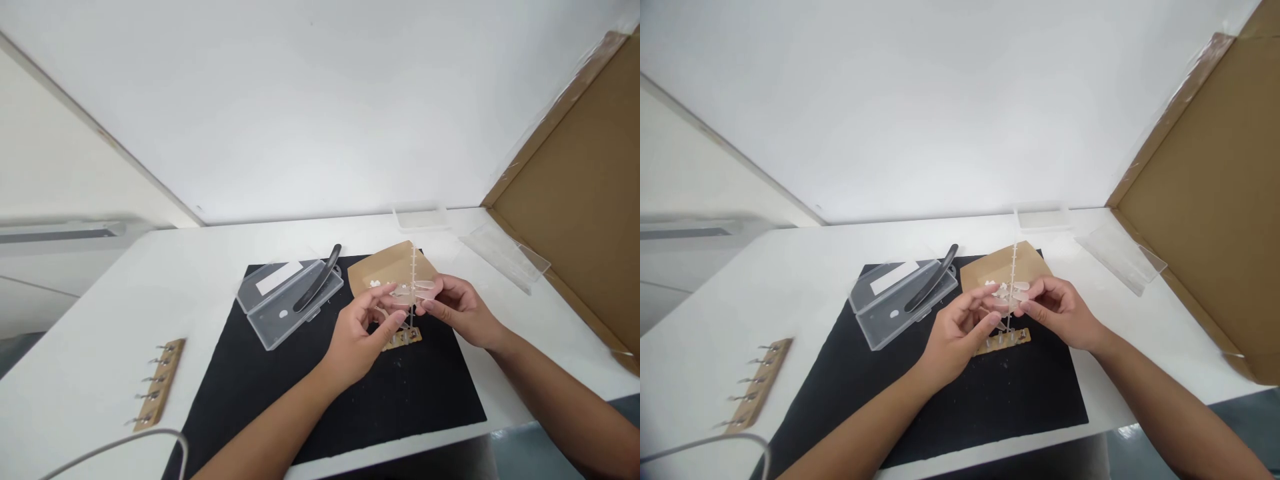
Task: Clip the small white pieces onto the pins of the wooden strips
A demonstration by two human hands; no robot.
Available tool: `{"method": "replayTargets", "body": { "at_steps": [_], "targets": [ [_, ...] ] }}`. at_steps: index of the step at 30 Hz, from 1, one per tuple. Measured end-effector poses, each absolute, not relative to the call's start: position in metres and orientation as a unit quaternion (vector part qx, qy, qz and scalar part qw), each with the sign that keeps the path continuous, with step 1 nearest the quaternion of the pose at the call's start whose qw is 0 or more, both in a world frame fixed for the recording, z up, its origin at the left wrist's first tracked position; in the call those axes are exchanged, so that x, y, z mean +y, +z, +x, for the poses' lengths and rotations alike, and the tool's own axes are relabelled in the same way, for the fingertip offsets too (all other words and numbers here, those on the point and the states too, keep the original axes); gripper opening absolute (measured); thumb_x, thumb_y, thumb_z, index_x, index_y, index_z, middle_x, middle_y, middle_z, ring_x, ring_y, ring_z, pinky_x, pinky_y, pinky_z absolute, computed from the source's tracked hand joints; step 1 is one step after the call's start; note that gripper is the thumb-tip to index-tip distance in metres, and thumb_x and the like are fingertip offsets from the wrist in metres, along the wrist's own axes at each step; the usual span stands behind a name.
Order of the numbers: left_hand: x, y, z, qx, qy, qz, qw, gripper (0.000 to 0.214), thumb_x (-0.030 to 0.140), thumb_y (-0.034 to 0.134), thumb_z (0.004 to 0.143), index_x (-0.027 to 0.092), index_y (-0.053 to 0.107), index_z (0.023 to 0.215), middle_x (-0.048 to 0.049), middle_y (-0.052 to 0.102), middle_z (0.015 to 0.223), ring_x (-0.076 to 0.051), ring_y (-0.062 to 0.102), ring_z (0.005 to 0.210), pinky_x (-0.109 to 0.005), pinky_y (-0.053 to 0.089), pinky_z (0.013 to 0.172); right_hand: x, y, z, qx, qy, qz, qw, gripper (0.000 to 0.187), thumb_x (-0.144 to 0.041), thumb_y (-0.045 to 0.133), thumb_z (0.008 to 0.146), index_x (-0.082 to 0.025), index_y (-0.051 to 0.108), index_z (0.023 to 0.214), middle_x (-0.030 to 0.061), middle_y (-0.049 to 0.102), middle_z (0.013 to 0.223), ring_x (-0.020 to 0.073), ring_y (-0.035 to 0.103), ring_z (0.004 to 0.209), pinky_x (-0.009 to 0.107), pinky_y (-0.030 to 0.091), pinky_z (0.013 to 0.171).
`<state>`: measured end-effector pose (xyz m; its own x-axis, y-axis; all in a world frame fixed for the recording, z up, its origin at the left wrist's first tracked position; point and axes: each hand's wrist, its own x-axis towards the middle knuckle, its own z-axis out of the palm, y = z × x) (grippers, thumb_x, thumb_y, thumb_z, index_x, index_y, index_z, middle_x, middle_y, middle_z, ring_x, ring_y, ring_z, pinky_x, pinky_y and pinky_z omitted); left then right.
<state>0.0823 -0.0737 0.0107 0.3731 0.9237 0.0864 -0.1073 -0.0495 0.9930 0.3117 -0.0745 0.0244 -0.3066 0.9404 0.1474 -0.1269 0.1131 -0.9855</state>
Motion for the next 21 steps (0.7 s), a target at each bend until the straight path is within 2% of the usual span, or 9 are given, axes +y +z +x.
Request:
{"method": "replayTargets", "body": {
  "at_steps": [5, 8, 12, 14, 17, 21],
  "targets": [
    [-0.074, 0.014, 0.084, 0.38, 0.444, 0.491, 0.645, 0.064, 0.045, 0.089, 0.082, 0.014, 0.066, 0.132, -0.0052, 0.075, 0.09, -0.013, 0.066, 0.074, -0.025, 0.052, 0.071, -0.075, 0.017, 0.31, -0.637, 0.446, -0.389, 0.495, 0.015, -0.032, 0.077, 0.097, -0.025, 0.064, 0.092, 0.001, 0.074, 0.087, 0.0174, 0.073, 0.083, 0.033, 0.06, 0.077],
    [-0.073, 0.016, 0.084, 0.394, 0.457, 0.479, 0.638, 0.061, 0.042, 0.09, 0.082, 0.014, 0.067, 0.13, -0.0008, 0.071, 0.08, -0.01, 0.061, 0.067, -0.022, 0.048, 0.066, -0.075, 0.013, 0.308, -0.709, 0.28, -0.401, 0.508, 0.01, -0.023, 0.075, 0.096, -0.026, 0.066, 0.095, 0.0015, 0.071, 0.09, 0.018, 0.07, 0.085, 0.034, 0.057, 0.075],
    [-0.072, 0.02, 0.084, 0.412, 0.469, 0.473, 0.621, 0.06, 0.04, 0.09, 0.081, 0.015, 0.067, 0.13, 0.0022, 0.068, 0.075, -0.009, 0.059, 0.067, -0.02, 0.047, 0.065, -0.075, 0.018, 0.303, -0.787, 0.022, -0.368, 0.495, 0.021, -0.009, 0.076, 0.091, -0.025, 0.066, 0.1, 0.0024, 0.073, 0.09, 0.0185, 0.07, 0.083, 0.037, 0.052, 0.075],
    [-0.072, 0.021, 0.084, 0.415, 0.472, 0.469, 0.62, 0.061, 0.04, 0.091, 0.08, 0.014, 0.067, 0.129, 0.0022, 0.068, 0.074, -0.009, 0.059, 0.065, -0.02, 0.047, 0.063, -0.076, 0.023, 0.302, -0.809, -0.067, -0.34, 0.474, 0.024, -0.006, 0.078, 0.088, -0.023, 0.065, 0.098, 0.0021, 0.076, 0.089, 0.0173, 0.07, 0.077, 0.037, 0.049, 0.072],
    [-0.071, 0.021, 0.085, 0.413, 0.472, 0.467, 0.623, 0.059, 0.042, 0.091, 0.079, 0.014, 0.068, 0.125, 0.0014, 0.068, 0.075, -0.009, 0.06, 0.066, -0.02, 0.048, 0.064, -0.077, 0.027, 0.302, -0.829, -0.124, -0.319, 0.443, 0.026, -0.005, 0.081, 0.085, -0.022, 0.064, 0.094, 0.0019, 0.079, 0.09, 0.0164, 0.07, 0.072, 0.037, 0.048, 0.07],
    [-0.072, 0.019, 0.084, 0.412, 0.465, 0.471, 0.626, 0.053, 0.044, 0.091, 0.079, 0.015, 0.073, 0.119, -0.003, 0.073, 0.083, -0.013, 0.067, 0.076, -0.022, 0.054, 0.07, -0.077, 0.027, 0.303, -0.834, -0.118, -0.312, 0.44, 0.026, -0.007, 0.082, 0.086, -0.023, 0.067, 0.1, 0.0028, 0.08, 0.095, 0.0162, 0.072, 0.075, 0.037, 0.049, 0.071]
  ]
}}
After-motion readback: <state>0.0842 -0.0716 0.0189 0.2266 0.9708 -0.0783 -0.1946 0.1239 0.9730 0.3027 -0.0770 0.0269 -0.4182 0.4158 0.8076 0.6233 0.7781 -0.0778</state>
